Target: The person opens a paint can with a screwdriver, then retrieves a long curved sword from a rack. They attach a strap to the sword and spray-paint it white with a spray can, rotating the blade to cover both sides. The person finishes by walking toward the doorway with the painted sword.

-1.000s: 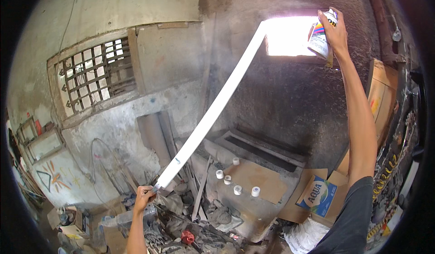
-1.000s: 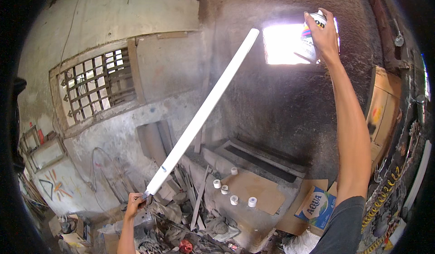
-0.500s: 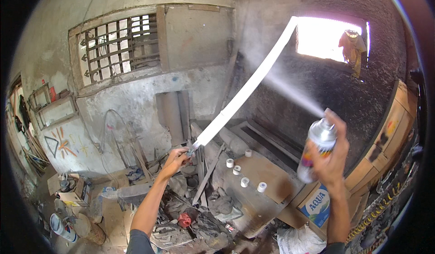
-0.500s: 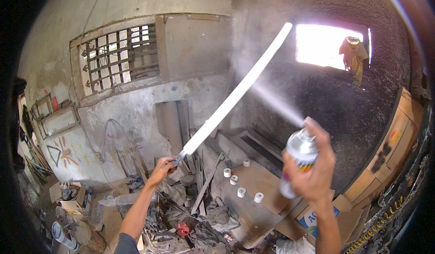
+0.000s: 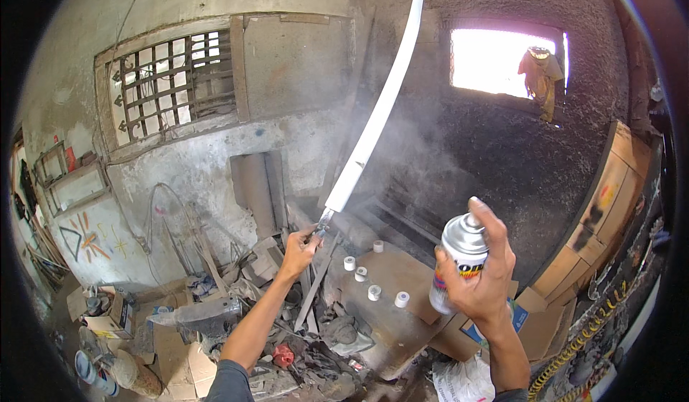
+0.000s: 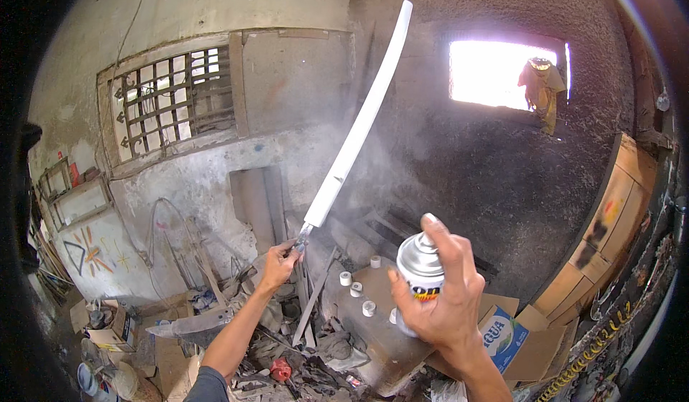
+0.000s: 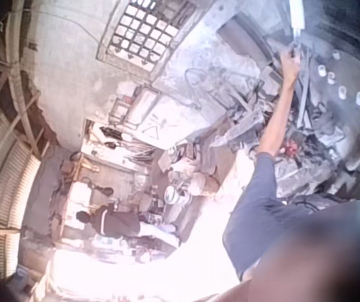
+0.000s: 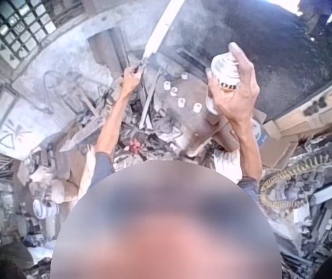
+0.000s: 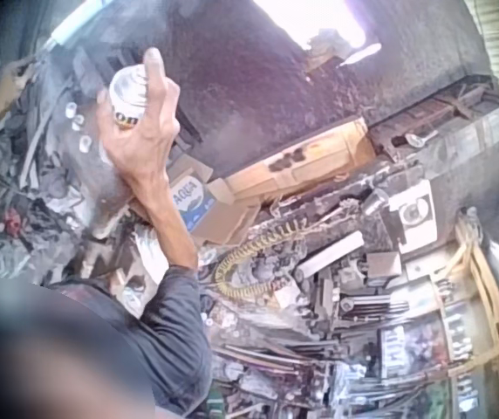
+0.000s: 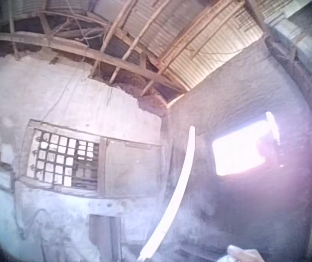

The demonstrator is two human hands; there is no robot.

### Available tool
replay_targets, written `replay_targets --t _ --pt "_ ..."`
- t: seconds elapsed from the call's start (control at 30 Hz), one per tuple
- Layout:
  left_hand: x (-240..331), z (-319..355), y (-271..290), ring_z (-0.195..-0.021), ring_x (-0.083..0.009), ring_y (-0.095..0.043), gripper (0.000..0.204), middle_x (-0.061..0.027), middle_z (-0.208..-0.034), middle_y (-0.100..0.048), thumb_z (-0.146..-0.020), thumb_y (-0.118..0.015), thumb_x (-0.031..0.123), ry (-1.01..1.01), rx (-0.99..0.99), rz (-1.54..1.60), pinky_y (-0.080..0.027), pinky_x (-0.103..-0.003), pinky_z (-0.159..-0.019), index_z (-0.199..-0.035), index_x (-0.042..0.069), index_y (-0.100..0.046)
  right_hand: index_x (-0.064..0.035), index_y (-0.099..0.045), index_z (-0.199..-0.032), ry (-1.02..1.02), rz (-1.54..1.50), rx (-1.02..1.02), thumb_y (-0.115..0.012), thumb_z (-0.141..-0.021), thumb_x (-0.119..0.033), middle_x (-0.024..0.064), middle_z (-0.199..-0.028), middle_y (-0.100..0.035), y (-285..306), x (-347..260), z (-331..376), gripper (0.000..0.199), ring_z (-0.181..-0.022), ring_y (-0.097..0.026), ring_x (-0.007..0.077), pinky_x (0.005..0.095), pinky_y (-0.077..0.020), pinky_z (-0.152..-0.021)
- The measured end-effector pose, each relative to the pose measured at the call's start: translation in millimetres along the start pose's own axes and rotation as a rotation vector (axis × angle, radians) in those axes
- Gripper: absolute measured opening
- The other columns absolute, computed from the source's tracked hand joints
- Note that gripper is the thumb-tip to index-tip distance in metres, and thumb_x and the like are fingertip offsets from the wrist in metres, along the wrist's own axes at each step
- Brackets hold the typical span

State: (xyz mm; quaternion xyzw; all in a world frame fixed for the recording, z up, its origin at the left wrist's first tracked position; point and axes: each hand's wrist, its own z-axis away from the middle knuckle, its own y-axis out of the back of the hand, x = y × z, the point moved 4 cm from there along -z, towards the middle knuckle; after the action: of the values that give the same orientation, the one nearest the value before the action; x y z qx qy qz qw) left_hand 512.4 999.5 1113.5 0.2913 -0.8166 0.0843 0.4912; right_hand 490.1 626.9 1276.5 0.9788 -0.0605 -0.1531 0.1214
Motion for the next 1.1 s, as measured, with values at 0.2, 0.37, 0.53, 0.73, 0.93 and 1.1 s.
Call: replay_targets --t 0.2,0.37,0.53,0.73,0.93,1.1 --pt "-22 7 -15 -0.072 -0.0070 -0.049 0.026 0.0028 -0.077 -0.058 -0.097 -0.059 0.013 -0.158 0.123 0.082 -0.040 -0.023 -0.067 -0.119 0.000 -0.066 -0.0040 -0.051 -0.131 -0.067 -0.010 -0.150 -0.076 -0.076 -0.015 0.0201 -0.102 -0.064 -6 -21 -23 0.061 -0.083 -0.069 0.0294 0.0397 -0.0551 -0.077" --pt "-26 11 -25 -0.074 -0.0061 -0.050 0.028 0.0024 -0.078 -0.057 -0.097 -0.059 0.011 -0.150 0.151 0.090 -0.040 -0.022 -0.068 -0.122 -0.001 -0.065 -0.0047 -0.051 -0.125 -0.125 -0.111 -0.167 -0.072 -0.083 -0.017 0.0141 -0.083 -0.068 -2 -18 -69 0.048 -0.074 -0.068 0.0210 0.0352 -0.0533 -0.069" --pt "-17 12 -29 -0.073 -0.0061 -0.050 0.028 0.0005 -0.079 -0.058 -0.096 -0.055 0.005 -0.140 0.144 0.090 -0.041 -0.022 -0.067 -0.121 -0.003 -0.063 -0.0088 -0.051 -0.126 -0.240 -0.077 -0.087 -0.072 -0.084 -0.016 0.0130 -0.083 -0.068 12 -25 -76 0.048 -0.074 -0.068 0.0185 0.0333 -0.0538 -0.068" --pt "5 11 -33 -0.067 -0.0062 -0.045 0.023 0.0018 -0.075 -0.054 -0.097 -0.053 0.008 -0.036 -0.042 0.207 -0.037 -0.022 -0.061 -0.114 -0.002 -0.063 -0.0075 -0.050 -0.128 -0.202 -0.082 -0.093 -0.071 -0.083 -0.012 0.0122 -0.084 -0.069 20 -30 -64 0.049 -0.075 -0.069 0.0179 0.0329 -0.0541 -0.069" --pt "22 6 -39 -0.067 -0.0062 -0.051 0.029 0.0000 -0.075 -0.060 -0.096 -0.054 0.009 -0.047 0.089 0.126 -0.042 -0.024 -0.063 -0.122 -0.001 -0.063 -0.0065 -0.049 -0.135 -0.151 -0.043 0.087 -0.075 -0.075 -0.008 0.0175 -0.112 -0.064 18 -30 -19 0.066 -0.094 -0.068 0.0213 0.0338 -0.0535 -0.081" --pt "35 6 -47 -0.065 -0.0063 -0.056 0.027 -0.0057 -0.075 -0.069 -0.092 -0.060 0.008 -0.128 0.405 -0.180 -0.046 -0.025 -0.061 -0.118 0.001 -0.067 -0.0099 -0.055 -0.134 -0.079 0.062 -0.273 -0.079 -0.072 -0.020 0.0182 -0.114 -0.064 -7 -22 11 0.067 -0.097 -0.068 0.0320 0.0406 -0.0560 -0.084"
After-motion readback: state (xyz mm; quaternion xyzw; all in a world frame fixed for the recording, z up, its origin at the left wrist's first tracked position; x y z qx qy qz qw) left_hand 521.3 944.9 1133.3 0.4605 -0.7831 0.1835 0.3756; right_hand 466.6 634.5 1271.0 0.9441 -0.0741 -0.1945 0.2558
